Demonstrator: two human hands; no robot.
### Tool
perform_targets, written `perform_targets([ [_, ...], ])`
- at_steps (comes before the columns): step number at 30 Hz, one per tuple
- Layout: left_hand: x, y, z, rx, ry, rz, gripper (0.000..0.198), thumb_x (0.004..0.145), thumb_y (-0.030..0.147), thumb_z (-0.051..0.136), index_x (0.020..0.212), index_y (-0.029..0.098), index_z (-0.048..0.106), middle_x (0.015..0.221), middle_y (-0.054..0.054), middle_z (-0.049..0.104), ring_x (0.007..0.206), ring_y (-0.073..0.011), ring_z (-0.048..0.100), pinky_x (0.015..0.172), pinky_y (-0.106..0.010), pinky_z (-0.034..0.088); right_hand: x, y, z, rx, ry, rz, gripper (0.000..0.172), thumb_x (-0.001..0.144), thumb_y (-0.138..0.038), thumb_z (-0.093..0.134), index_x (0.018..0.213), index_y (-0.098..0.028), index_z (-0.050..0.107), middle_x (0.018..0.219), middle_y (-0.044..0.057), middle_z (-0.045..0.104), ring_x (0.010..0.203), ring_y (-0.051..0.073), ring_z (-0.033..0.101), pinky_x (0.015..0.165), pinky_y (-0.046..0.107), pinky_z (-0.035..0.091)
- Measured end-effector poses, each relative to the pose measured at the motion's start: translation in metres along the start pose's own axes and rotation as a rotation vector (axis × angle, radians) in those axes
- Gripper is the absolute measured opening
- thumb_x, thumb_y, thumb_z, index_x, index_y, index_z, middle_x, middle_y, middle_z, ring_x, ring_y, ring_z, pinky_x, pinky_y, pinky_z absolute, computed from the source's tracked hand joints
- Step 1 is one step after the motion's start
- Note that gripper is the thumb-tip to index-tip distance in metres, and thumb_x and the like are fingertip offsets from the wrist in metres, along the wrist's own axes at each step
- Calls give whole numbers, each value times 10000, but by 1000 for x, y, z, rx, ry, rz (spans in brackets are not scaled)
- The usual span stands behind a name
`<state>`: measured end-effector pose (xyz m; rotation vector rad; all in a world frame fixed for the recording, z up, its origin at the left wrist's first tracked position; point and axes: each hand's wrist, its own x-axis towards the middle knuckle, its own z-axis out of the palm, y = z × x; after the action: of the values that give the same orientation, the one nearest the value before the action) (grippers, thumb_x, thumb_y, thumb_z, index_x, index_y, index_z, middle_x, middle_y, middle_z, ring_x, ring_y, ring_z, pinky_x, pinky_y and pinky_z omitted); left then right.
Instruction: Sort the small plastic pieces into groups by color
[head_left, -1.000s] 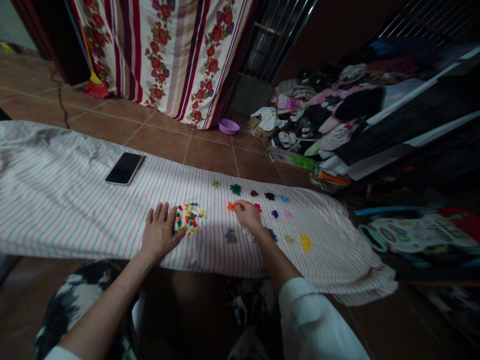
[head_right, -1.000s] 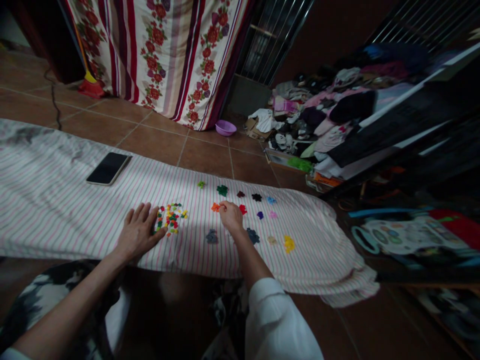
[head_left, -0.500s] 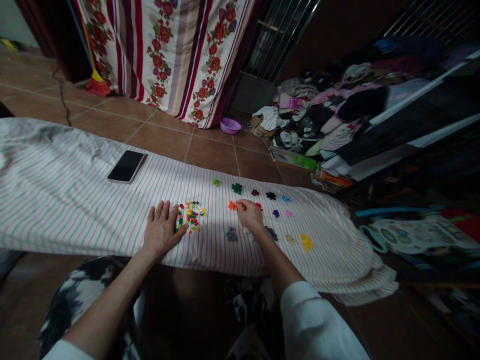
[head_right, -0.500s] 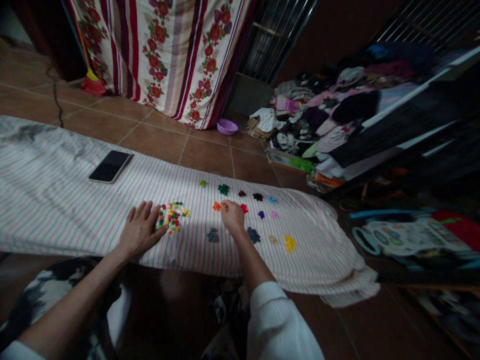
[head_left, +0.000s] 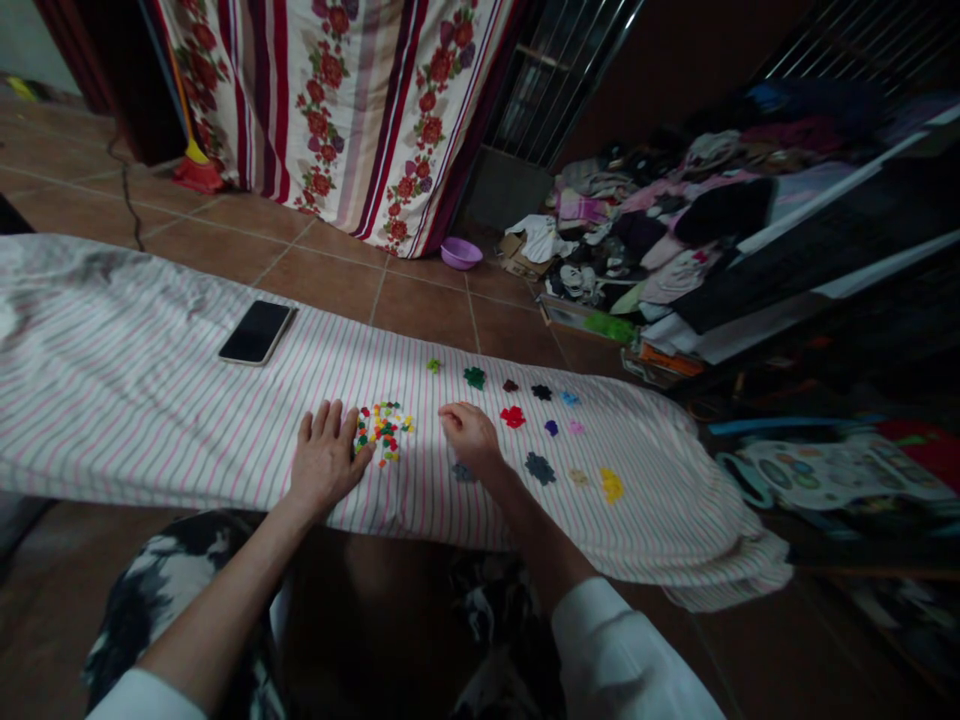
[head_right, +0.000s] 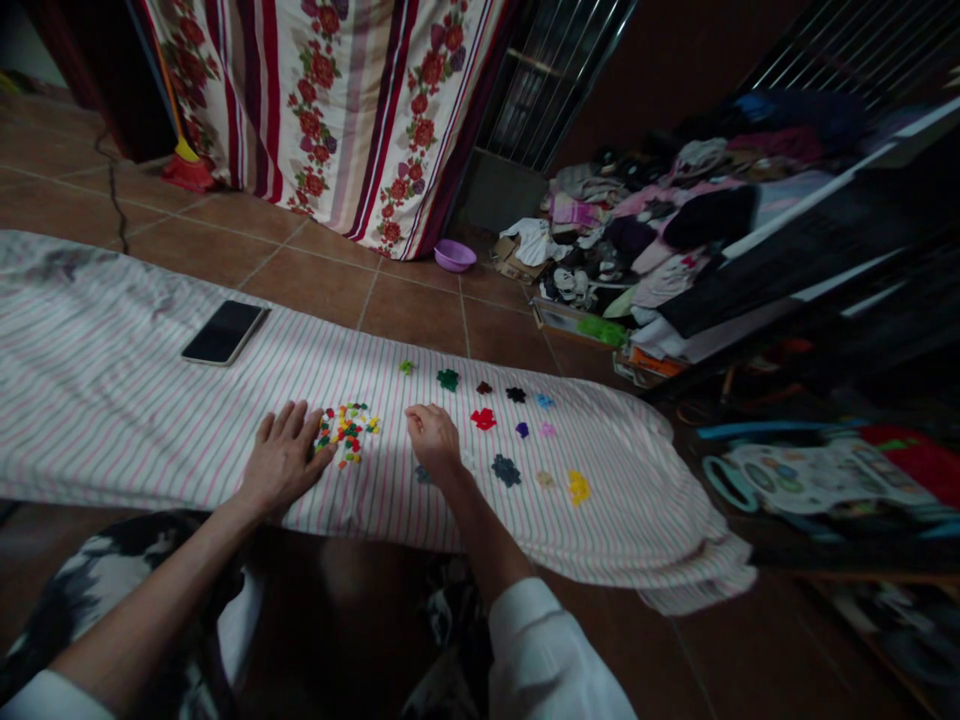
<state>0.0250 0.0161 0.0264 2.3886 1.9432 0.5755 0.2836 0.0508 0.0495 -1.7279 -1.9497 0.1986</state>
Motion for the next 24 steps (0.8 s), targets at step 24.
perform_targets([
  [24,0,1,1,-2,50,14,596,949,489,425,1367,92,575,1474,-250,515,1423,-399,429,1158,-582,323,-8,-80,13,-235,-317,-519,151,963,-157,571,920,-183,713,879,58,662,884,201,564,854,333,441],
])
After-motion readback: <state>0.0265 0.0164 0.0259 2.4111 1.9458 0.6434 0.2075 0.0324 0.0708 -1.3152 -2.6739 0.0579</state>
